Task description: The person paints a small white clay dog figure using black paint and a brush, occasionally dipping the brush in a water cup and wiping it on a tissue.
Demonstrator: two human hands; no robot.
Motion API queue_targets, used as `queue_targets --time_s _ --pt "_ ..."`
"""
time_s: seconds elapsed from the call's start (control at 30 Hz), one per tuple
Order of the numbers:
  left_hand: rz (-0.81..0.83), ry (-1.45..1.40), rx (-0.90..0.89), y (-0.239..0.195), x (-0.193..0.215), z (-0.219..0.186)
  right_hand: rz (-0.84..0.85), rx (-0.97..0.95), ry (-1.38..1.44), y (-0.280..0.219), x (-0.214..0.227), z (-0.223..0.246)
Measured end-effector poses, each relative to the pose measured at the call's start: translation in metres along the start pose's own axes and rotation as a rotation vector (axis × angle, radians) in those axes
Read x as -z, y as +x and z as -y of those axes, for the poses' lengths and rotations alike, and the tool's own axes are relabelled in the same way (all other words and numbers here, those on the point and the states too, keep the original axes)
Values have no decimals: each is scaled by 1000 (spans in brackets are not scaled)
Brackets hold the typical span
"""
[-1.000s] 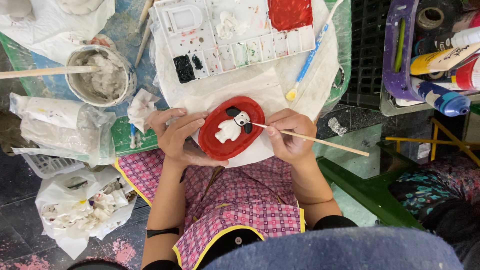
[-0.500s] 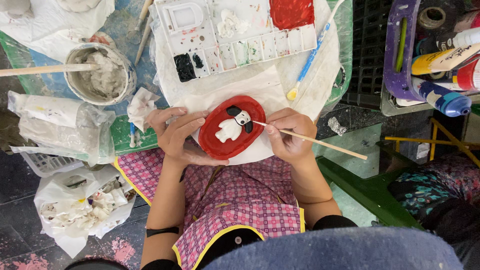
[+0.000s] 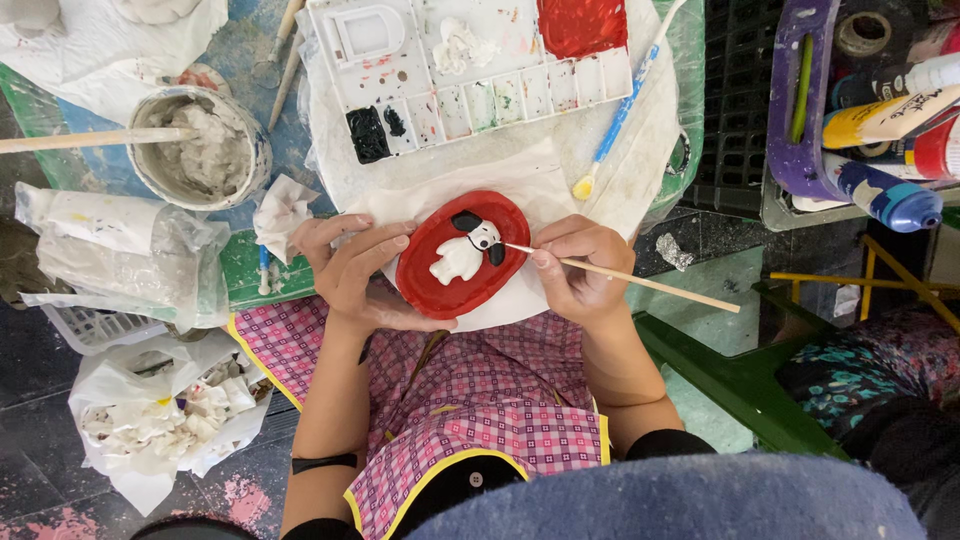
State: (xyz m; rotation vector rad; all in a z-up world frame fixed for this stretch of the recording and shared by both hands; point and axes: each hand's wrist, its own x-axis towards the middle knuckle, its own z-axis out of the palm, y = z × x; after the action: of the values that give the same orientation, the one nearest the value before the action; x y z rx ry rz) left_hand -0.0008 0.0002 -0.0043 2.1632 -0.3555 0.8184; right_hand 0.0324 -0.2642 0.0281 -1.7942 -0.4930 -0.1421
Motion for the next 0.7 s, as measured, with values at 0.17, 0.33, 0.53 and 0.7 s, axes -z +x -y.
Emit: queue_targets --time_s 0.17,0.33,0.53,0.7 --pt "-5 -4 -3 0 0 0 6 -18 -2 1 -1 2" --pt "0 -5 -2 0 0 0 -24 -24 0 0 -1 1" --pt "2 -7 2 1 0 -1 10 -19 30 1 -1 1" --pt "-7 -10 -3 -1 0 0 -9 -34 82 0 0 1"
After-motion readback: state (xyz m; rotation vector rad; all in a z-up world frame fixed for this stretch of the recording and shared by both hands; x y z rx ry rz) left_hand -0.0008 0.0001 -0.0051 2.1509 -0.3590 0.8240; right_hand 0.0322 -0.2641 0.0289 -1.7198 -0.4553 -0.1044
